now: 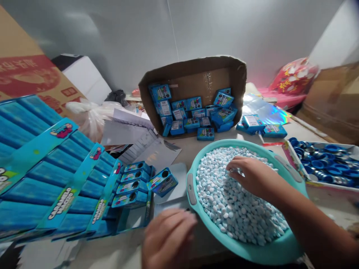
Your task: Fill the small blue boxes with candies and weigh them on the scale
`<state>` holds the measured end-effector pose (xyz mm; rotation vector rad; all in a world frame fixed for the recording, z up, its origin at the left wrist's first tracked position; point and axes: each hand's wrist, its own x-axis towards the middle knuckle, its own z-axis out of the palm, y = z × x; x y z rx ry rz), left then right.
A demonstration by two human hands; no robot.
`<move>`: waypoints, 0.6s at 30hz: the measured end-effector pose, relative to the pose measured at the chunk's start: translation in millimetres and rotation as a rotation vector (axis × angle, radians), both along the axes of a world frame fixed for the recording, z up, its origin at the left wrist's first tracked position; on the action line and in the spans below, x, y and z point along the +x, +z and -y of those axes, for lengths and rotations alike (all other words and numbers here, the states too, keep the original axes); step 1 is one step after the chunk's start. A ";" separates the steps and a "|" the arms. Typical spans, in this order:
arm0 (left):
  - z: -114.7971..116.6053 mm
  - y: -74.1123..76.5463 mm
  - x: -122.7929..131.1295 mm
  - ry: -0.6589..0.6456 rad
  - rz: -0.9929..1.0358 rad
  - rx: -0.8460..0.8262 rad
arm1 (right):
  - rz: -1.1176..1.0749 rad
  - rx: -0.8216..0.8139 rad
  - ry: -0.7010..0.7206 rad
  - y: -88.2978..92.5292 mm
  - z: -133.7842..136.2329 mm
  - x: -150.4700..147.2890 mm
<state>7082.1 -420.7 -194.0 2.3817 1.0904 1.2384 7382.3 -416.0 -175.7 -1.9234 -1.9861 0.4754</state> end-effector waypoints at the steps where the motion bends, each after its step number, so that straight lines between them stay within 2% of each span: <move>1: 1.7 4.4 17.7 -0.137 -0.091 0.058 | 0.012 -0.003 -0.018 -0.4 0.6 0.4; 3: 1.7 11.7 46.6 -0.303 -0.227 0.072 | 0.037 0.013 -0.052 -1.1 2.0 1.3; 5: -1.2 15.8 64.4 -0.342 -0.296 0.048 | 0.040 0.046 -0.062 0.0 2.7 0.2; 7: -5.7 16.1 68.9 -0.328 -0.303 0.071 | -0.001 0.080 -0.037 3.5 2.6 -4.1; 9: -13.0 12.2 60.5 -0.197 -0.242 0.136 | -0.075 0.101 -0.004 7.8 2.7 -9.5; 12: -31.8 -0.8 31.7 0.256 -0.074 0.150 | -0.131 0.060 0.006 9.0 5.5 -8.9; 13: -39.9 -6.2 20.8 0.408 -0.040 0.091 | -0.133 0.014 0.010 7.3 7.6 -4.5; 14: -48.5 -11.6 10.6 0.493 -0.055 0.032 | -0.138 -0.044 0.023 4.6 10.2 1.9; 16: -65.2 -20.8 -5.5 0.565 -0.184 -0.068 | -0.175 -0.153 0.071 -1.4 16.4 17.3; 18: -78.9 -26.5 -15.5 0.585 -0.278 -0.128 | -0.223 -0.186 0.118 -5.6 22.6 29.9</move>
